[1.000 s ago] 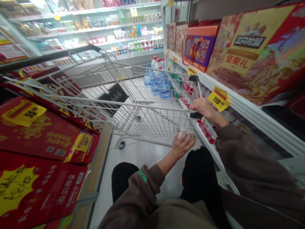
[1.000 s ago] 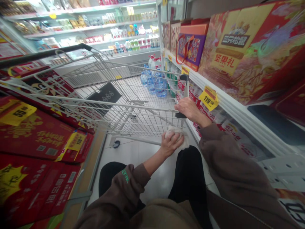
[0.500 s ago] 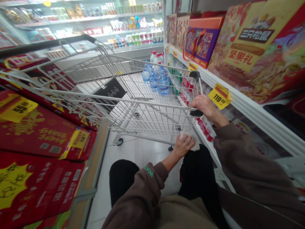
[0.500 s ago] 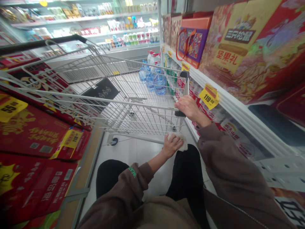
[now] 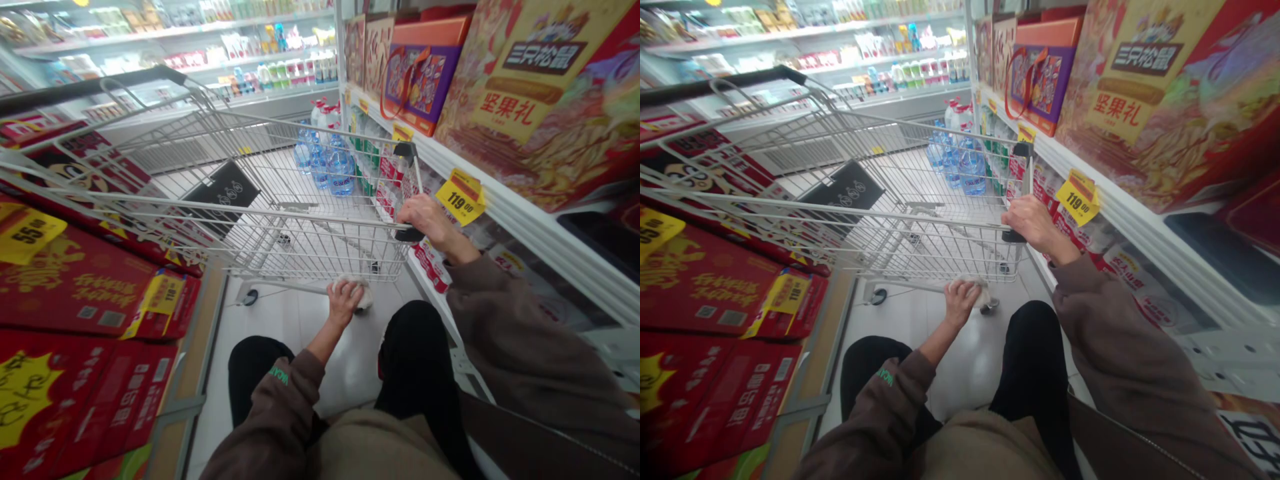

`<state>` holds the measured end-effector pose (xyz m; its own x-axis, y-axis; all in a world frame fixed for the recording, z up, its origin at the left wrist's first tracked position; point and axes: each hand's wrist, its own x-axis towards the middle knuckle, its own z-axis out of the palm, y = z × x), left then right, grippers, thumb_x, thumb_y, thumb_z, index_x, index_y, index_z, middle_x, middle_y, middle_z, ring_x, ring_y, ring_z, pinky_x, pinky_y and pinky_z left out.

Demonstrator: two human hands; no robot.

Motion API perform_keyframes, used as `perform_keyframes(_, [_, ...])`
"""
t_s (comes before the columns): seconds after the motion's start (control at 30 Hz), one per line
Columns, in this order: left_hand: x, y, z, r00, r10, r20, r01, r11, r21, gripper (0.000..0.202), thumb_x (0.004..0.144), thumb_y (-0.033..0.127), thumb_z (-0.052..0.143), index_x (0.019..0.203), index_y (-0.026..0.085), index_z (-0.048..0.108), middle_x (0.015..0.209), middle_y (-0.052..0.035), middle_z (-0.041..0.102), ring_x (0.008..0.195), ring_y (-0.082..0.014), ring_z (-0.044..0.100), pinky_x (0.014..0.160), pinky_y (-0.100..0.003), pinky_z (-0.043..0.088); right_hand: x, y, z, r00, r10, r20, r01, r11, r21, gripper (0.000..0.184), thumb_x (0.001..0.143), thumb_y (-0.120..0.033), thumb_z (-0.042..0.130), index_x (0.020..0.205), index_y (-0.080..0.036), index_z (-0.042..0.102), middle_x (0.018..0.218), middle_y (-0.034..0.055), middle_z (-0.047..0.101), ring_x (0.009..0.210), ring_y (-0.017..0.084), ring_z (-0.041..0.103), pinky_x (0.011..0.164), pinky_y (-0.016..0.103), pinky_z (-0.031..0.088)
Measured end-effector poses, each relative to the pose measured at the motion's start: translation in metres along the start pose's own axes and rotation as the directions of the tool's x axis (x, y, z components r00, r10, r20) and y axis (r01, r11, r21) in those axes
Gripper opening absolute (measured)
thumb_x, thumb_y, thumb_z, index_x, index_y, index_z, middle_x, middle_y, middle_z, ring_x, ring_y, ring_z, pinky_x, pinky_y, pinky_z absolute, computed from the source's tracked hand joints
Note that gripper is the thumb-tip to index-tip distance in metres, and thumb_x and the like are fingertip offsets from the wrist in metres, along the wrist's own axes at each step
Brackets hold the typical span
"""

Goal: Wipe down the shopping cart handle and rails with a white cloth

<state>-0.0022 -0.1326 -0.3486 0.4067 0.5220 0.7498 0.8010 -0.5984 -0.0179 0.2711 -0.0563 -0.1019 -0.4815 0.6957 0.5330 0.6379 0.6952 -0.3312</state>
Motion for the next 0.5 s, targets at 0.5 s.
perform_keyframes(0.5, [0.001, -0.038, -0.012, 0.939, -0.339, -0.062, 0.333, 0.939, -0.088, 0.012, 0.091, 0.027, 0.071, 0.1, 0.026, 0.08, 0.102, -0.0108, 0.066, 0.105, -0.0266, 0.058, 0.092, -0.042, 0.047, -0.002, -0.007, -0.008, 0.999, -0.035, 0.022, 0.035, 0.999, 0.037, 0.071, 0.105, -0.064, 0.008, 0.079, -0.025, 0.062, 0.08, 0.0051, 0.069, 0.079, 0.022, 0.062, 0.092, 0.047, 0.042])
